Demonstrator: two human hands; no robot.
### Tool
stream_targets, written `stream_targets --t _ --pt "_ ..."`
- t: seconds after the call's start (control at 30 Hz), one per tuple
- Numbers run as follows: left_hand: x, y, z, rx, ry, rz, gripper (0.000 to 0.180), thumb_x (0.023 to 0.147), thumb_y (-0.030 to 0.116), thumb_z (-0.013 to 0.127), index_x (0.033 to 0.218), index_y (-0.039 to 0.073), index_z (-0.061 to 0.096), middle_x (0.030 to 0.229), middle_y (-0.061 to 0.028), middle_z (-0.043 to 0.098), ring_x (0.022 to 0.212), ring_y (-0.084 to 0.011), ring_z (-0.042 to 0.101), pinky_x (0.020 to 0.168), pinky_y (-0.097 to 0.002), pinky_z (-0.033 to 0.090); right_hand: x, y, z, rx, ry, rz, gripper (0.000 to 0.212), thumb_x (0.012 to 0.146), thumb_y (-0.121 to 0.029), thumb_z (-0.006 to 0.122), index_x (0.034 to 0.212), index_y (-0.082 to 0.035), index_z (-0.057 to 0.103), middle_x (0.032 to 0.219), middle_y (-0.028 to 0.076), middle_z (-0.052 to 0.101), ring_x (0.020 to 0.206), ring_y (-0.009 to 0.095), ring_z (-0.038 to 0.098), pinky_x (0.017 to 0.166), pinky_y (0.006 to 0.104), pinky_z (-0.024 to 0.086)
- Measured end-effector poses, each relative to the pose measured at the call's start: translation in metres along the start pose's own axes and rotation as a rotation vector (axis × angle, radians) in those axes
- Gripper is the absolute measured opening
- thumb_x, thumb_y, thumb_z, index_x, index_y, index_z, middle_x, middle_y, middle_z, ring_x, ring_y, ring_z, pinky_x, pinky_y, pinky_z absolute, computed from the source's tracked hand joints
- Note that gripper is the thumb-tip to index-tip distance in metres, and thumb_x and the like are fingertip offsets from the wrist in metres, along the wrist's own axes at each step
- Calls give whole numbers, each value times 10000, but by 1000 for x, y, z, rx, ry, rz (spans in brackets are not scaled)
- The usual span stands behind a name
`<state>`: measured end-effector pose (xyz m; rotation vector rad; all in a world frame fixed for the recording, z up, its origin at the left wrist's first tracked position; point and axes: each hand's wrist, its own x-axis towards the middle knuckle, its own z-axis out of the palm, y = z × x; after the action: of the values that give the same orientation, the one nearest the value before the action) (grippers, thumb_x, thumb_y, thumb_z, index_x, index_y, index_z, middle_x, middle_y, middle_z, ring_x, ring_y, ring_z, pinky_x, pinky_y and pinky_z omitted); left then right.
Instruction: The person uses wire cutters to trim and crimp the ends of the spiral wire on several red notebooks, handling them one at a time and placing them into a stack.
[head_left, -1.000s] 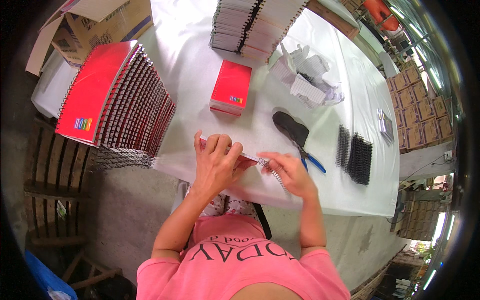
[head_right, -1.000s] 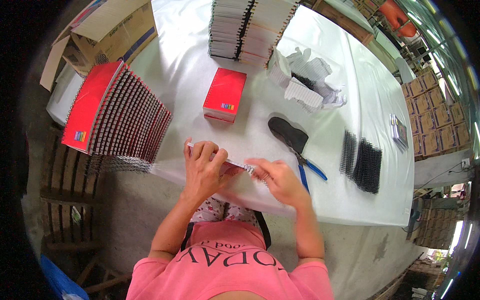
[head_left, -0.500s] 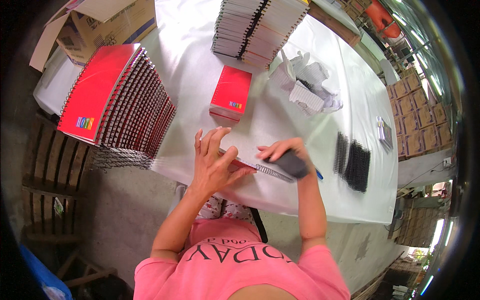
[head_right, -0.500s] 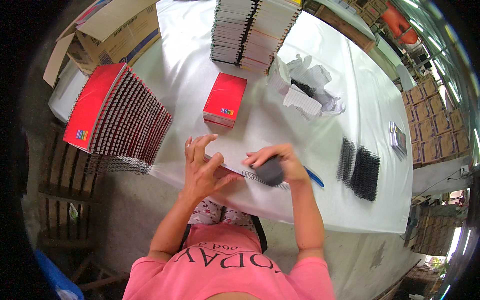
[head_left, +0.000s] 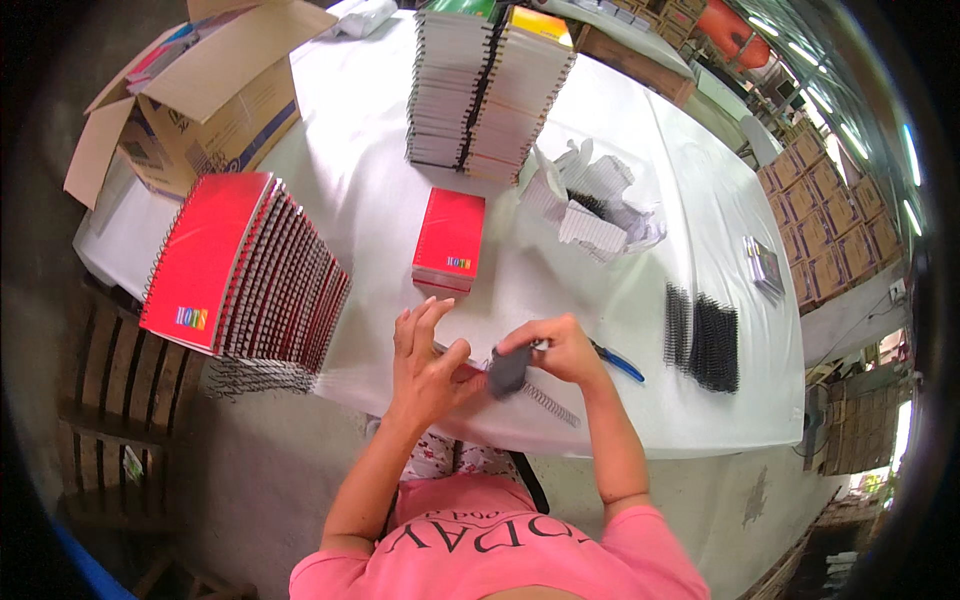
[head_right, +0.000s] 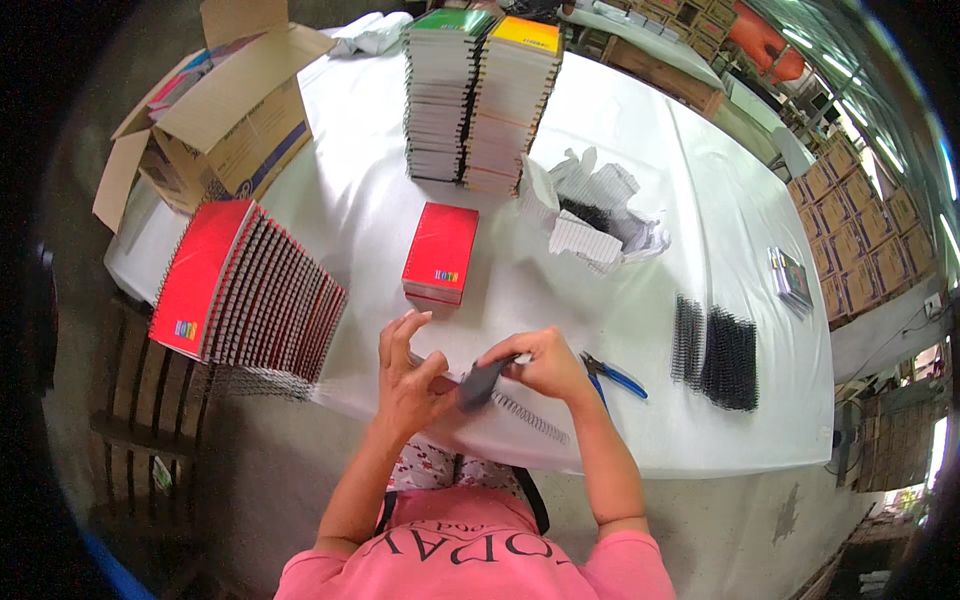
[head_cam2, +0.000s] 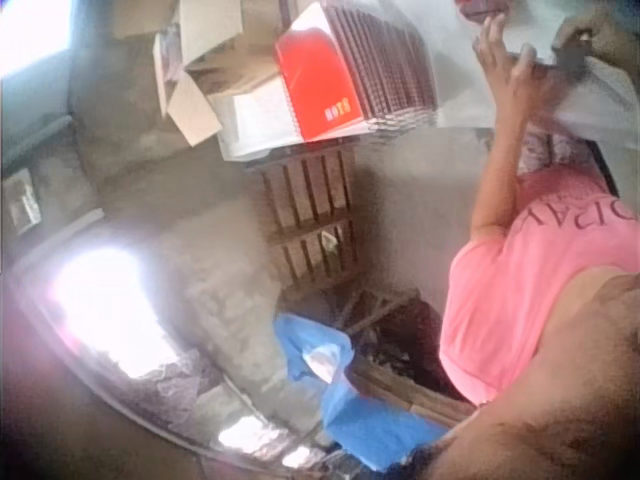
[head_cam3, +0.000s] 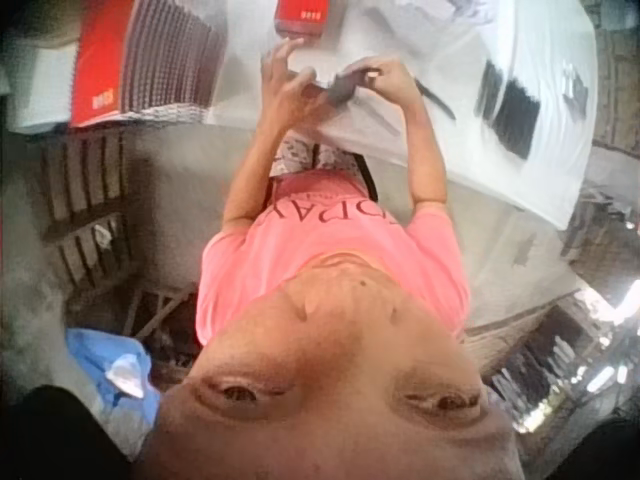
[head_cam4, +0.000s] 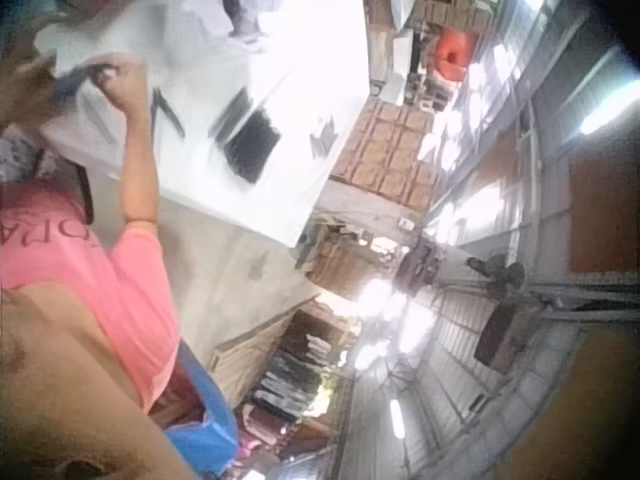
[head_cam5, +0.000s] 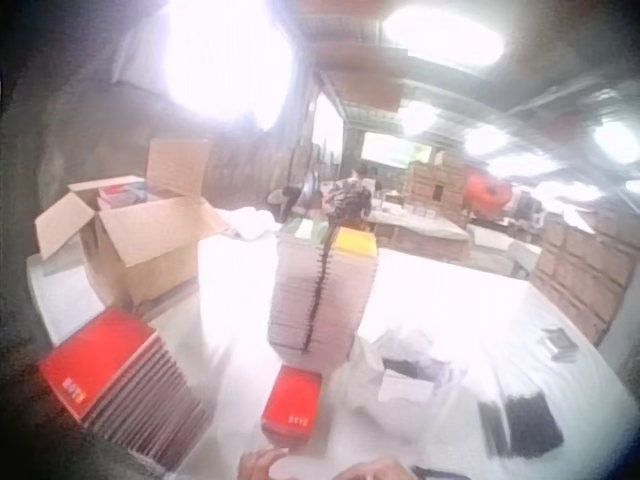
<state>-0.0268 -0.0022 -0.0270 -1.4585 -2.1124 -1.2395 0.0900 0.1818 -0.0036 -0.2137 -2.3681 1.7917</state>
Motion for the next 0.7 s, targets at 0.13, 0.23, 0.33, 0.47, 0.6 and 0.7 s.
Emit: stream_targets --t 0.13,0.23,0.33,0.47,0.6,0.7 --pt "-2 -3 -2 -5 -33 -20 520 463 442 835 636 64 522 1289 -162 448 1222 -405 384 999 -505 333 -7 -2 4 345 -56 -90 324 666 114 627 915 -67 729 847 65 717 762 111 646 712 243 497" --pt "7 2 -1 -14 -7 -14 507 441 402 850 666 74 535 1180 -127 509 1187 -389 407 962 -479 359 0 19 -2 -260 136 160 316 674 75 641 940 -72 727 848 73 717 756 115 641 708 255 492" --pt "5 -1 8 62 -43 -5 507 448 406 852 704 93 546 997 -71 534 1066 -346 447 880 -446 381 -6 17 -13 -396 477 157 335 735 -62 674 1068 -29 671 852 132 688 802 212 651 763 315 496" --pt "1 -1 19 91 92 -36 498 488 436 842 726 113 546 832 -27 482 923 -298 438 800 -417 370 -2 -31 -1 -787 707 -222 369 810 -217 677 1139 -56 630 840 140 663 797 304 642 768 348 504" --pt "-2 1 26 152 159 -29 469 523 437 836 717 126 543 808 -20 467 899 -284 432 783 -401 361 -19 -45 25 -840 275 -40 294 865 -300 625 1045 -69 651 870 106 657 742 312 629 698 376 501" --pt "-2 0 27 170 163 -11 449 537 426 833 718 134 545 805 -17 467 902 -275 435 778 -396 361 -24 -49 28 -762 242 64 256 873 -316 614 937 -74 664 855 87 647 704 297 623 637 385 487"
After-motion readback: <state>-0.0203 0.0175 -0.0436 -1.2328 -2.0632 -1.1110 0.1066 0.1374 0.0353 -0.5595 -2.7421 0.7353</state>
